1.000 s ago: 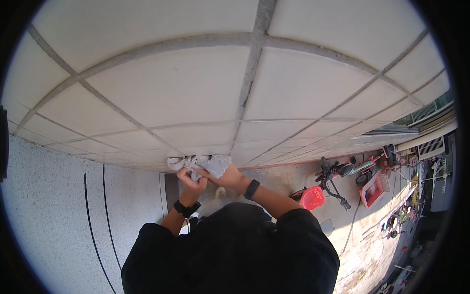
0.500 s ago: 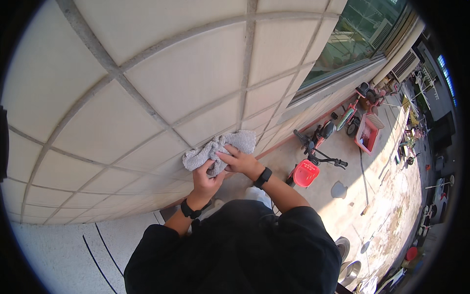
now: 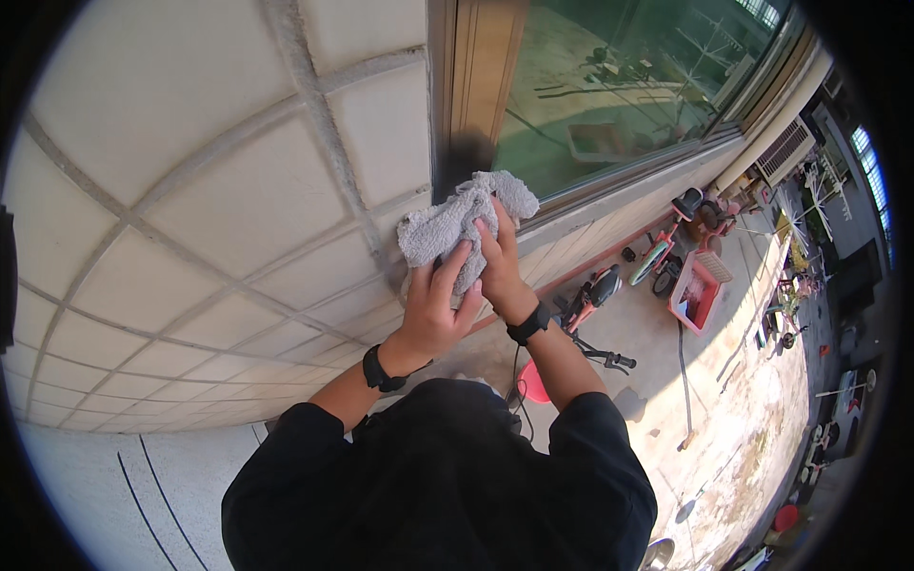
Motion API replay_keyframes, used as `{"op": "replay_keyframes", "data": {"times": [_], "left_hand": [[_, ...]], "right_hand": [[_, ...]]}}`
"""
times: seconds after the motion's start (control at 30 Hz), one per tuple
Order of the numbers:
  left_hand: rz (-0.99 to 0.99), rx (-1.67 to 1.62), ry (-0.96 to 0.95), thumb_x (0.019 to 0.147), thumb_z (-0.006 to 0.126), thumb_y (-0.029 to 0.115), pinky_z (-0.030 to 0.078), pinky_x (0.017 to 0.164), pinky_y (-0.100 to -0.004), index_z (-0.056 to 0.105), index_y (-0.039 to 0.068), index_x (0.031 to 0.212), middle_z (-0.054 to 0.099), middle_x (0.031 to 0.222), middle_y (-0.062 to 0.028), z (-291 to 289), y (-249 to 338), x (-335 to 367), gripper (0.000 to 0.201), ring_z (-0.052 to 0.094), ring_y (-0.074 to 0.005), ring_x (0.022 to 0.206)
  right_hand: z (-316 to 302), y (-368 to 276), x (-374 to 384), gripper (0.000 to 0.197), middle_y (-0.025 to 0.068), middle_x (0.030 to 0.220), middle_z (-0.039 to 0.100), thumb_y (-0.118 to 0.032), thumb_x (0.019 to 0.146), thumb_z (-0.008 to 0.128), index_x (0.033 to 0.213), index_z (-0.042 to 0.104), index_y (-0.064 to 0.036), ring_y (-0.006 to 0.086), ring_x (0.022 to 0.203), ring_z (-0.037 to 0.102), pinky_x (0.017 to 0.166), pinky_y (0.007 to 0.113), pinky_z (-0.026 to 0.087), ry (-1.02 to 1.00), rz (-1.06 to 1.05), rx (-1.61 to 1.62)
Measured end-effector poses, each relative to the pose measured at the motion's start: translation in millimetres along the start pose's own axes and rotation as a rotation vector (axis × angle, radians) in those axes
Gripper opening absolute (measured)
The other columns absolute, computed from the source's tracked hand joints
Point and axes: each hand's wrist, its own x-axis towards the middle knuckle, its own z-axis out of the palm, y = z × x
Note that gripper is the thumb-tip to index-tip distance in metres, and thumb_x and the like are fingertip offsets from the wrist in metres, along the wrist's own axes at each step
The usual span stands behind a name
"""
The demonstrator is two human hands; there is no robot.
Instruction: The person cleans outdoor balcony fixtures by wiping the tiled wall, window frame, railing, air conditioner unit, and clothes drying rack with a cloth.
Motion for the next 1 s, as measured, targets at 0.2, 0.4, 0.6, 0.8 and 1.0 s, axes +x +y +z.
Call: {"op": "replay_keyframes", "data": {"times": [0.2,0.4,0.6,0.8,1.0], "left_hand": [[-0.094,0.137,0.065,0.073,0.064,0.013,0.034,0.093,-0.0477,0.026,-0.007,0.133,0.034,0.122,-0.0324,45,-21,23,0.074,0.037,-0.0456,0.112],[-0.200,0.101,-0.113,0.073,0.064,0.015,0.037,0.090,-0.0460,0.030,-0.005,0.132,0.036,0.118,-0.0313,47,-25,7,0.071,0.041,-0.0448,0.106],[-0.402,0.136,-0.207,0.075,0.064,0.017,0.024,0.101,-0.0482,0.009,-0.007,0.138,0.018,0.132,-0.0353,37,-11,-40,0.087,0.022,-0.0501,0.123],[-0.273,0.165,-0.037,0.076,0.063,0.017,0.024,0.101,-0.0466,0.010,-0.008,0.137,0.016,0.131,-0.0337,25,-3,-9,0.085,0.025,-0.0467,0.122],[0.000,0.232,0.127,0.073,0.064,0.014,0.028,0.099,-0.0436,0.020,-0.005,0.137,0.026,0.128,-0.0289,25,-2,68,0.079,0.031,-0.0416,0.118]], "right_hand": [[6,31,46,0.051,0.0232,0.133,0.033,-0.005,0.075,0.059,0.124,0.045,-0.0055,0.0416,0.121,0.037,0.098,0.046,0.033,-0.028,-0.008,0.073],[6,31,-1,0.055,0.0235,0.133,0.033,-0.006,0.076,0.058,0.128,0.042,-0.0060,0.0426,0.121,0.035,0.100,0.046,0.031,-0.088,0.232,0.042],[15,6,-26,0.045,0.0235,0.130,0.036,-0.007,0.075,0.058,0.120,0.053,-0.0069,0.0449,0.119,0.035,0.098,0.048,0.032,-0.249,0.227,0.156],[19,2,35,0.042,0.0173,0.127,0.041,-0.012,0.074,0.060,0.116,0.058,-0.0145,0.0432,0.118,0.037,0.098,0.048,0.033,-0.143,0.101,0.159],[2,19,115,0.045,0.0161,0.129,0.041,-0.005,0.075,0.056,0.119,0.056,-0.0142,0.0352,0.118,0.041,0.097,0.041,0.035,0.039,-0.002,0.189]]}}
